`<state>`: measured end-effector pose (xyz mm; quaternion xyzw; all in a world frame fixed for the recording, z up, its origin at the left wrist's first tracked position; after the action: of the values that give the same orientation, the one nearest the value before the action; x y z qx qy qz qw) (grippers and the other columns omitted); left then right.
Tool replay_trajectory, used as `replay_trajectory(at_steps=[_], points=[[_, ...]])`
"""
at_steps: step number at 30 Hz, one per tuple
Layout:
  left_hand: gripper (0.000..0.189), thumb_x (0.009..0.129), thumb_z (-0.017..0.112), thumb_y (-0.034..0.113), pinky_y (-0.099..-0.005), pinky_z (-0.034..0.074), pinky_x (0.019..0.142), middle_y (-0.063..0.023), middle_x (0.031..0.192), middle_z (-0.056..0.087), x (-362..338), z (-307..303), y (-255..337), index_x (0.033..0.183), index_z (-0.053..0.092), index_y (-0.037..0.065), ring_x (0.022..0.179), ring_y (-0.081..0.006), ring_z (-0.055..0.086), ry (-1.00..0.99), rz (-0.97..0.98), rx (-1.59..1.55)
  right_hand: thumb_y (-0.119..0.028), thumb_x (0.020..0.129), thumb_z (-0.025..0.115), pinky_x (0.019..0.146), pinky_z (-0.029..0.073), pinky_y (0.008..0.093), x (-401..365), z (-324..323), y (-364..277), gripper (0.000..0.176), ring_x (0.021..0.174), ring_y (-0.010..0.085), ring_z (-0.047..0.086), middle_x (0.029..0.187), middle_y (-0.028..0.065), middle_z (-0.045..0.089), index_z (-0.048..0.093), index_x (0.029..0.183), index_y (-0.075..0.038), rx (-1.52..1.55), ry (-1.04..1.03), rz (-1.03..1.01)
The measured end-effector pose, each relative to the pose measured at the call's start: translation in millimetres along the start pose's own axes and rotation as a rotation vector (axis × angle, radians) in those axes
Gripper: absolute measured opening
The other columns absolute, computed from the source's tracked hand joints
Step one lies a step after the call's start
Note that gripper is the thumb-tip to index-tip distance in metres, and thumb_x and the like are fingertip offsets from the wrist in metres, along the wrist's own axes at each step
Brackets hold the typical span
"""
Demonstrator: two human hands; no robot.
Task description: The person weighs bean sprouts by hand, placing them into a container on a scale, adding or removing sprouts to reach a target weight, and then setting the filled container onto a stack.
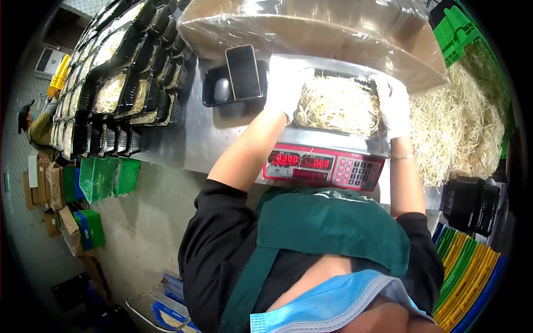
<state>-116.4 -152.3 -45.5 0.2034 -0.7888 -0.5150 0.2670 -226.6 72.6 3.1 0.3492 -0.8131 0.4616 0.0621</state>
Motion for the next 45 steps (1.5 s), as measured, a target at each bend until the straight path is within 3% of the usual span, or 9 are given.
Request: replay_trajectory(at_steps=[13, 16, 22, 26, 30, 38, 41, 44, 45], points=[[0.022, 0.084, 0.061, 0.020, -0.0292, 0.046, 0.079, -0.0083, 0.092, 0.063, -38, -27, 51, 0.098, 0.062, 0.004, 0.085, -0.0167, 0.058, -0.115, -0.210, -0.464, -0.039, 0.087, 0.060, 0.061, 0.042, 0.0239, -16, -32, -33, 0.040, 0.067, 0.0102, 0.055, 0.071, 0.0029, 0.059, 0.063, 0.079, 0.000, 0.190, -0.154, 0.457], [0.034, 0.087, 0.060, 0.028, -0.0233, 0.048, 0.047, -0.0131, 0.081, 0.067, -74, -70, 65, 0.104, 0.063, -0.002, 0.057, -0.0163, 0.064, -0.483, -0.274, -0.100, -0.040, 0.087, 0.059, 0.048, 0.038, 0.0190, -43, -57, -26, 0.039, 0.053, 0.0075, 0.054, 0.064, 0.0010, 0.058, 0.062, 0.076, -0.003, 0.467, -0.468, 0.517], [0.030, 0.086, 0.059, 0.022, -0.0249, 0.045, 0.039, -0.0179, 0.063, 0.063, -125, -32, 58, 0.089, 0.061, -0.008, 0.046, -0.0236, 0.061, -0.118, -0.538, -0.672, -0.030, 0.090, 0.057, 0.035, 0.034, 0.0171, -91, -18, -44, 0.030, 0.040, 0.0085, 0.053, 0.054, 0.0020, 0.056, 0.060, 0.076, -0.003, 0.968, -0.312, 0.854], [0.035, 0.087, 0.056, 0.027, -0.0281, 0.047, 0.043, -0.0177, 0.061, 0.063, -137, -64, 37, 0.086, 0.062, -0.008, 0.050, -0.0232, 0.061, -0.163, -0.484, -0.837, -0.038, 0.084, 0.063, 0.041, 0.041, 0.0217, -97, -17, -76, 0.037, 0.044, 0.0119, 0.055, 0.055, 0.0063, 0.060, 0.062, 0.069, -0.004, 0.788, -0.522, 0.785], [0.056, 0.084, 0.054, 0.054, -0.0270, 0.050, 0.046, -0.0174, 0.072, 0.067, -151, -91, 28, 0.090, 0.062, -0.002, 0.061, -0.0237, 0.067, -0.257, -0.435, -0.898, -0.043, 0.073, 0.071, 0.074, 0.046, 0.0331, -74, -52, -61, 0.045, 0.084, 0.0258, 0.060, 0.092, 0.0165, 0.062, 0.064, 0.089, -0.002, -0.296, -0.002, -0.024], [0.054, 0.090, 0.047, 0.050, -0.0261, 0.050, 0.057, -0.0191, 0.082, 0.067, -188, -154, 24, 0.084, 0.063, -0.001, 0.067, -0.0235, 0.066, 0.214, -0.461, -0.710, -0.032, 0.088, 0.056, 0.068, 0.045, 0.0377, -97, -106, 118, 0.026, 0.073, 0.0293, 0.057, 0.082, 0.0125, 0.062, 0.064, 0.090, -0.007, -0.107, -0.110, 0.542], [0.049, 0.091, 0.047, 0.043, -0.0301, 0.053, 0.066, -0.0234, 0.099, 0.064, -203, -165, 28, 0.097, 0.062, -0.003, 0.077, -0.0272, 0.067, 0.104, -0.459, -0.672, -0.047, 0.079, 0.062, 0.082, 0.048, 0.0407, -67, -143, 88, 0.049, 0.091, 0.0342, 0.061, 0.096, 0.0197, 0.064, 0.063, 0.104, -0.005, -1.092, -0.613, 0.314], [0.041, 0.089, 0.050, 0.031, -0.0323, 0.052, 0.074, -0.0197, 0.104, 0.064, -204, -136, 1, 0.104, 0.062, -0.005, 0.086, -0.0262, 0.066, -0.194, -0.372, -0.574, -0.022, 0.089, 0.053, 0.088, 0.046, 0.0354, -12, -113, 38, 0.036, 0.099, 0.0293, 0.058, 0.109, 0.0161, 0.060, 0.054, 0.122, -0.006, -1.151, -0.319, -0.736], [0.039, 0.088, 0.051, 0.027, -0.0312, 0.051, 0.077, -0.0178, 0.105, 0.065, -200, -118, 23, 0.106, 0.062, -0.005, 0.090, -0.0247, 0.065, -0.302, -0.316, -0.561, -0.016, 0.090, 0.050, 0.090, 0.045, 0.0327, -3, -78, -25, 0.036, 0.103, 0.0269, 0.057, 0.115, 0.0125, 0.058, 0.051, 0.125, -0.009, -0.787, -0.296, -0.700]])
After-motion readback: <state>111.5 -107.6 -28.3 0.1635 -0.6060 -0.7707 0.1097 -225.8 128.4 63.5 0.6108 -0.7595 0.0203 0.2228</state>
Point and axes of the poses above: each hand's wrist, its own x-axis towards the middle knuckle, its own z-axis out of the palm, y = z × x, the point moved 1 cm from there along x, towards the middle knuckle
